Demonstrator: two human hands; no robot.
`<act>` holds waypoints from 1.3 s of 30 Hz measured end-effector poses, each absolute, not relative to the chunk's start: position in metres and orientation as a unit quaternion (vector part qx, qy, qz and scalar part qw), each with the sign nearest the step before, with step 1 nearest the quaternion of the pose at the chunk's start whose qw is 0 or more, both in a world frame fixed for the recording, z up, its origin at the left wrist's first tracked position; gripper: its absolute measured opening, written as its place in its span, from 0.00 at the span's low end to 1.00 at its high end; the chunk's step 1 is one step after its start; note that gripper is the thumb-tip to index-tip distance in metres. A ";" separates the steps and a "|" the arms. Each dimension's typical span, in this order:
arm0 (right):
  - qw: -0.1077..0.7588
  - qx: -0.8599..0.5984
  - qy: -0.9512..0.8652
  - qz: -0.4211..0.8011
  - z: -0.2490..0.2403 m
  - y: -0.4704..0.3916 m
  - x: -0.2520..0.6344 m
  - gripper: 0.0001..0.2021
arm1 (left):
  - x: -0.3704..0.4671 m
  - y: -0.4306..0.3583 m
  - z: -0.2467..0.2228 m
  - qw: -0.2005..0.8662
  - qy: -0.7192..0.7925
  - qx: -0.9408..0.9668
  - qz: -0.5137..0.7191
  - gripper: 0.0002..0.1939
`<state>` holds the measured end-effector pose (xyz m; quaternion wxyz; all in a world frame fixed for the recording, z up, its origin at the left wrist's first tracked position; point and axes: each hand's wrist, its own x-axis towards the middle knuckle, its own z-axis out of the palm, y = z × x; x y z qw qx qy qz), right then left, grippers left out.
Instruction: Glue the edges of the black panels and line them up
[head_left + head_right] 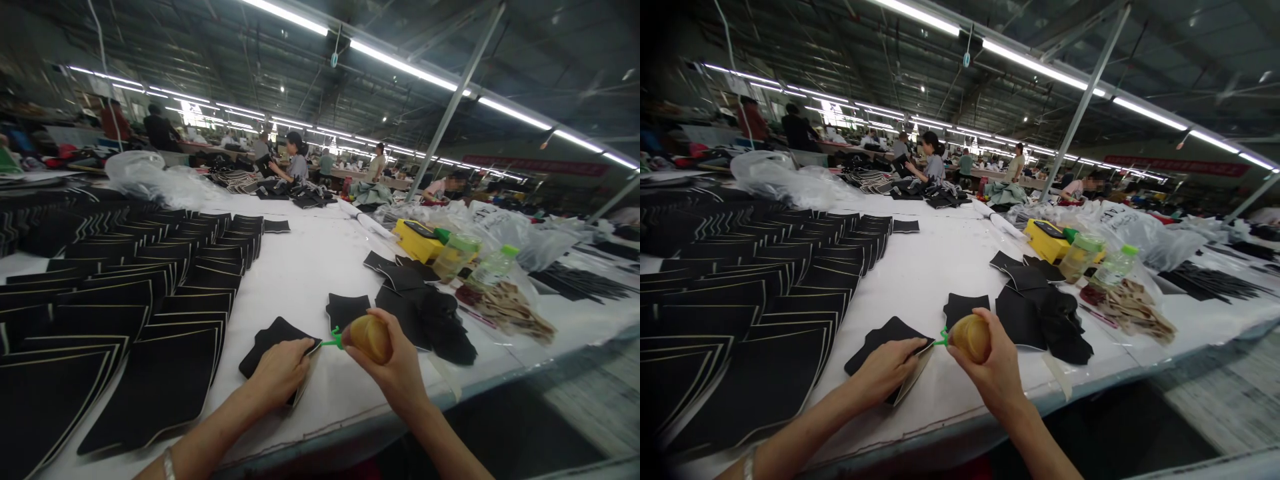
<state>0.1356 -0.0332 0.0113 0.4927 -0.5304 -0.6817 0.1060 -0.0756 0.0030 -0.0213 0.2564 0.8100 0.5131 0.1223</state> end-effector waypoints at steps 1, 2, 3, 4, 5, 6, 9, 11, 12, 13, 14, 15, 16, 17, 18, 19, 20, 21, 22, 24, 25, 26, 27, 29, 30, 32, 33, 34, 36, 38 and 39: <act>0.495 -0.532 -0.680 0.103 0.011 -0.033 0.136 0.28 | -0.075 0.003 -0.021 0.255 0.512 0.811 0.122 0.24; 0.494 -0.533 -0.679 0.104 0.010 -0.034 0.136 0.28 | -0.075 0.002 -0.020 0.255 0.513 0.811 0.122 0.23; 0.490 -0.537 -0.678 0.109 0.010 -0.034 0.136 0.28 | -0.075 0.002 -0.020 0.254 0.513 0.811 0.120 0.23; 0.485 -0.540 -0.677 0.120 0.010 -0.035 0.136 0.28 | -0.074 0.001 -0.019 0.253 0.514 0.811 0.119 0.23; 0.479 -0.544 -0.676 0.134 0.010 -0.036 0.136 0.28 | -0.074 0.001 -0.019 0.251 0.516 0.811 0.117 0.23; 0.474 -0.548 -0.673 0.148 0.010 -0.036 0.137 0.28 | -0.074 0.001 -0.019 0.250 0.517 0.811 0.116 0.23; 0.478 -0.558 -0.658 0.165 0.010 -0.034 0.137 0.28 | -0.073 -0.001 -0.019 0.244 0.518 0.812 0.116 0.23; 0.493 -0.561 -0.648 0.152 0.010 -0.033 0.138 0.27 | -0.073 -0.001 -0.019 0.236 0.520 0.813 0.113 0.23; 0.498 -0.562 -0.644 0.145 0.010 -0.032 0.138 0.26 | -0.073 -0.002 -0.019 0.233 0.522 0.813 0.112 0.23; 0.499 -0.564 -0.642 0.144 0.010 -0.033 0.138 0.26 | -0.074 -0.002 -0.020 0.230 0.521 0.815 0.110 0.23; 0.497 -0.566 -0.640 0.150 0.009 -0.033 0.138 0.26 | -0.074 -0.002 -0.020 0.228 0.520 0.816 0.109 0.23; 0.493 -0.568 -0.638 0.165 0.009 -0.034 0.138 0.27 | -0.074 -0.003 -0.020 0.226 0.518 0.818 0.108 0.23; 0.486 -0.570 -0.635 0.188 0.009 -0.035 0.138 0.27 | -0.073 -0.003 -0.020 0.226 0.516 0.820 0.107 0.23; 0.479 -0.570 -0.631 0.217 0.009 -0.036 0.138 0.28 | -0.073 -0.004 -0.020 0.226 0.515 0.820 0.108 0.23; 0.476 -0.567 -0.625 0.249 0.009 -0.036 0.138 0.28 | -0.073 -0.004 -0.019 0.225 0.515 0.820 0.109 0.22; 0.476 -0.563 -0.618 0.275 0.010 -0.036 0.139 0.28 | -0.073 -0.005 -0.019 0.224 0.516 0.820 0.110 0.22; 0.479 -0.560 -0.610 0.292 0.011 -0.035 0.139 0.28 | -0.073 -0.005 -0.019 0.223 0.516 0.819 0.111 0.22; 0.486 -0.560 -0.602 0.298 0.011 -0.033 0.140 0.28 | -0.073 -0.005 -0.018 0.223 0.516 0.819 0.111 0.22; 0.494 -0.563 -0.595 0.294 0.011 -0.032 0.140 0.28 | -0.073 -0.005 -0.018 0.222 0.516 0.820 0.111 0.22; 0.503 -0.572 -0.587 0.274 0.011 -0.029 0.141 0.28 | -0.073 -0.005 -0.018 0.221 0.512 0.823 0.110 0.23; 0.502 -0.574 -0.587 0.271 0.011 -0.029 0.142 0.28 | -0.073 -0.005 -0.018 0.221 0.510 0.824 0.111 0.23; 0.499 -0.571 -0.590 0.278 0.010 -0.030 0.142 0.28 | -0.073 -0.005 -0.019 0.221 0.509 0.824 0.112 0.23; 0.493 -0.563 -0.594 0.295 0.010 -0.030 0.142 0.28 | -0.073 -0.006 -0.019 0.223 0.509 0.824 0.113 0.23; 0.482 -0.540 -0.602 0.338 0.009 -0.031 0.143 0.27 | -0.074 -0.006 -0.019 0.227 0.511 0.821 0.114 0.23; 0.482 -0.532 -0.602 0.349 0.009 -0.032 0.143 0.27 | -0.074 -0.006 -0.019 0.227 0.512 0.820 0.114 0.23; 0.493 -0.532 -0.596 0.344 0.008 -0.031 0.144 0.27 | -0.074 -0.007 -0.019 0.228 0.513 0.820 0.113 0.23; 0.501 -0.537 -0.592 0.332 0.008 -0.031 0.144 0.28 | -0.074 -0.007 -0.019 0.228 0.514 0.819 0.114 0.23; 0.505 -0.542 -0.589 0.322 0.007 -0.031 0.145 0.29 | -0.074 -0.007 -0.019 0.228 0.514 0.819 0.114 0.23; 0.499 -0.538 -0.597 0.325 0.005 -0.034 0.145 0.29 | -0.074 -0.007 -0.018 0.231 0.514 0.819 0.112 0.23; 0.479 -0.516 -0.615 0.354 0.004 -0.039 0.145 0.28 | -0.074 -0.007 -0.018 0.231 0.513 0.819 0.110 0.23; 0.471 -0.505 -0.622 0.370 0.004 -0.041 0.144 0.28 | -0.074 -0.007 -0.017 0.230 0.513 0.820 0.109 0.23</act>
